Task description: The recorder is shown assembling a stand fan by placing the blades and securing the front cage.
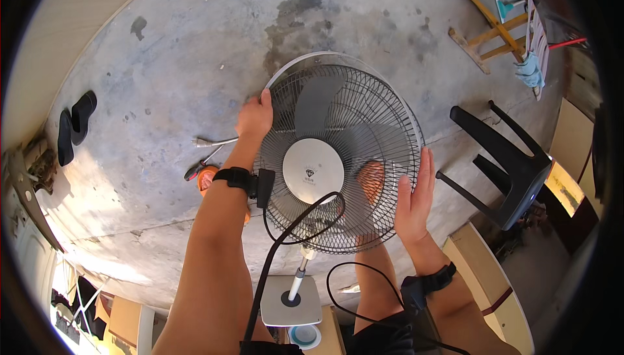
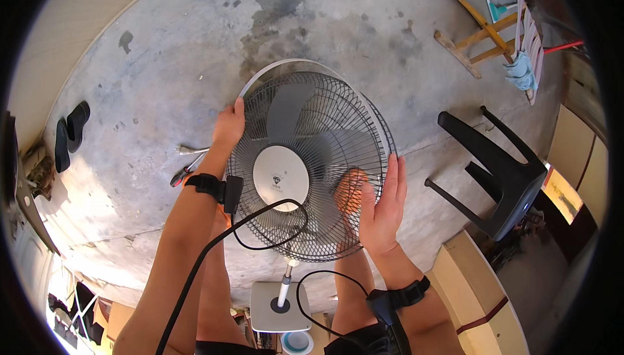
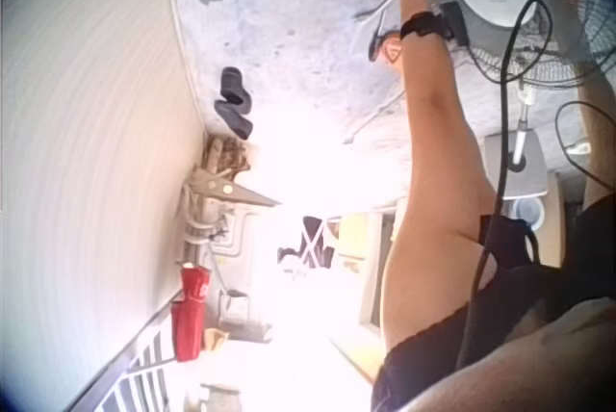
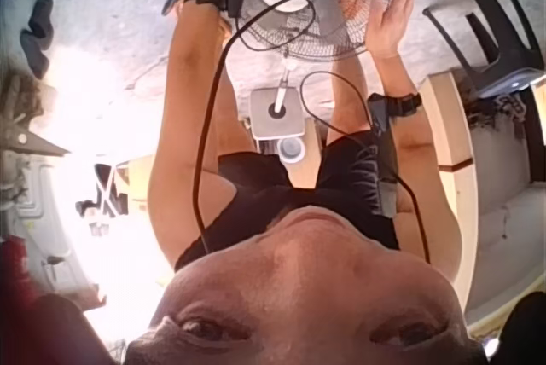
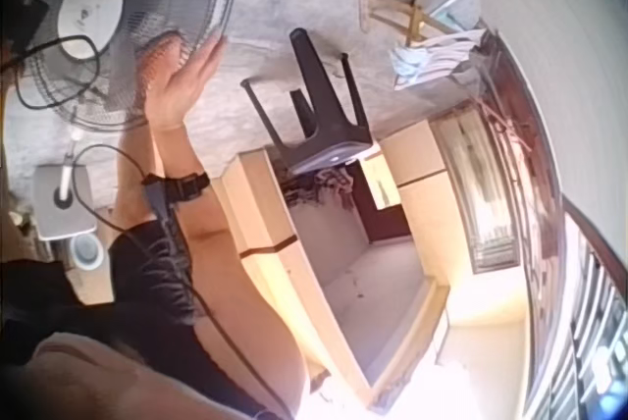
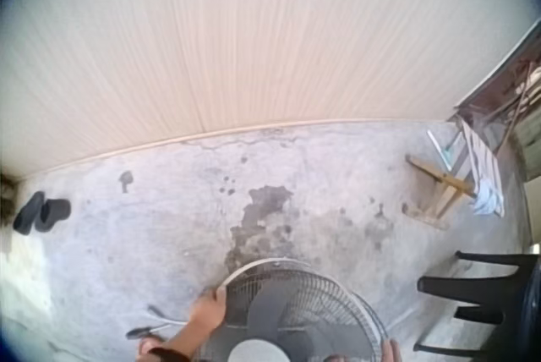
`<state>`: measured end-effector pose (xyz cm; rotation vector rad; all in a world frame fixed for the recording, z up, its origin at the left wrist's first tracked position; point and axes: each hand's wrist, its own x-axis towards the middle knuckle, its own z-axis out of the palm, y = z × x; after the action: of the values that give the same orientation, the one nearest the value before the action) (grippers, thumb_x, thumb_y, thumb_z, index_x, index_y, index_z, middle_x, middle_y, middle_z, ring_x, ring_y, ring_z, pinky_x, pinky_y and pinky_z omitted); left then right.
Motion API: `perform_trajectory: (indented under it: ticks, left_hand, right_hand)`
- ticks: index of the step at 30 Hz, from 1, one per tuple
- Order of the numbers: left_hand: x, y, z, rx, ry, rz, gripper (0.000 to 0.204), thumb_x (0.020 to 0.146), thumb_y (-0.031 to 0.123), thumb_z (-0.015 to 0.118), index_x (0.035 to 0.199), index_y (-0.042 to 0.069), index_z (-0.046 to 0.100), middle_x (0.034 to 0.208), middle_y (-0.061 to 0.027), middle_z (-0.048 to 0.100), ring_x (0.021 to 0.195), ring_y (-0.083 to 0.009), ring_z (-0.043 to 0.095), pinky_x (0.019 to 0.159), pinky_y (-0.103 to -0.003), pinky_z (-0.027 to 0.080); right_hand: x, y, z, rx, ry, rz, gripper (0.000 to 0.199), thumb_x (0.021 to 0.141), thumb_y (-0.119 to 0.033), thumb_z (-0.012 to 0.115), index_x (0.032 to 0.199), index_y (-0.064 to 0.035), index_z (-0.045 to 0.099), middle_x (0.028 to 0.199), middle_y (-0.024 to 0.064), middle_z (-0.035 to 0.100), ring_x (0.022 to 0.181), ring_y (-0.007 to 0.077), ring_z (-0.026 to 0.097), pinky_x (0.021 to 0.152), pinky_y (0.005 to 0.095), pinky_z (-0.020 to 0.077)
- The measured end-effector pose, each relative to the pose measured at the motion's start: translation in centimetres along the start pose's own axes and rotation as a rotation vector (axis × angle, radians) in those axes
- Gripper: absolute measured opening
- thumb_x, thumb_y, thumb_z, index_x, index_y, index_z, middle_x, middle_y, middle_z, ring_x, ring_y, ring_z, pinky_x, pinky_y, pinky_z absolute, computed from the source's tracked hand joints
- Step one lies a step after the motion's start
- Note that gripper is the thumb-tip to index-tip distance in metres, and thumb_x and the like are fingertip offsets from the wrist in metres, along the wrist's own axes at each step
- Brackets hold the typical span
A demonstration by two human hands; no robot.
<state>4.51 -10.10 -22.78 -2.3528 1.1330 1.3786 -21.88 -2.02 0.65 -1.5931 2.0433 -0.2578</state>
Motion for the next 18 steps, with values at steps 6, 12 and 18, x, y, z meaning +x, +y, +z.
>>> perform_trajectory:
  ticks: [6, 12, 18]
  left_hand:
    - [0.3, 0.4, -1.0, 0.016, 0.024, 0.023, 0.061, 0.090, 0.057, 0.029, 0.111, 0.009, 0.060, 0.116, -0.0204, 0.055, 0.111, -0.0369, 0.050, 0.093, -0.049, 0.039]
    - [-0.7, 1.8, -1.7, 0.026, 0.058, -0.003, 0.059, 0.089, 0.058, 0.029, 0.111, 0.012, 0.061, 0.119, -0.0181, 0.053, 0.114, -0.0356, 0.048, 0.094, -0.050, 0.037]
    - [0.6, 0.0, -0.5, -0.006, 0.093, 0.091, 0.061, 0.090, 0.056, 0.032, 0.107, 0.006, 0.062, 0.112, -0.0228, 0.056, 0.113, -0.0394, 0.048, 0.094, -0.047, 0.037]
  right_hand:
    - [0.2, -0.7, 0.3, -0.019, -0.022, 0.007, 0.055, 0.091, -0.016, 0.051, 0.136, 0.0051, 0.029, 0.139, 0.0305, 0.028, 0.129, 0.0428, 0.030, 0.105, 0.0434, 0.0284]
    - [0.0, 0.1, 0.6, -0.032, -0.034, -0.004, 0.056, 0.090, -0.014, 0.052, 0.137, 0.0050, 0.027, 0.139, 0.0306, 0.027, 0.129, 0.0432, 0.029, 0.105, 0.0438, 0.0286]
    - [-0.2, 0.5, 0.5, -0.032, -0.066, -0.005, 0.059, 0.089, -0.014, 0.055, 0.136, 0.0063, 0.026, 0.139, 0.0300, 0.027, 0.130, 0.0428, 0.029, 0.106, 0.0436, 0.0274]
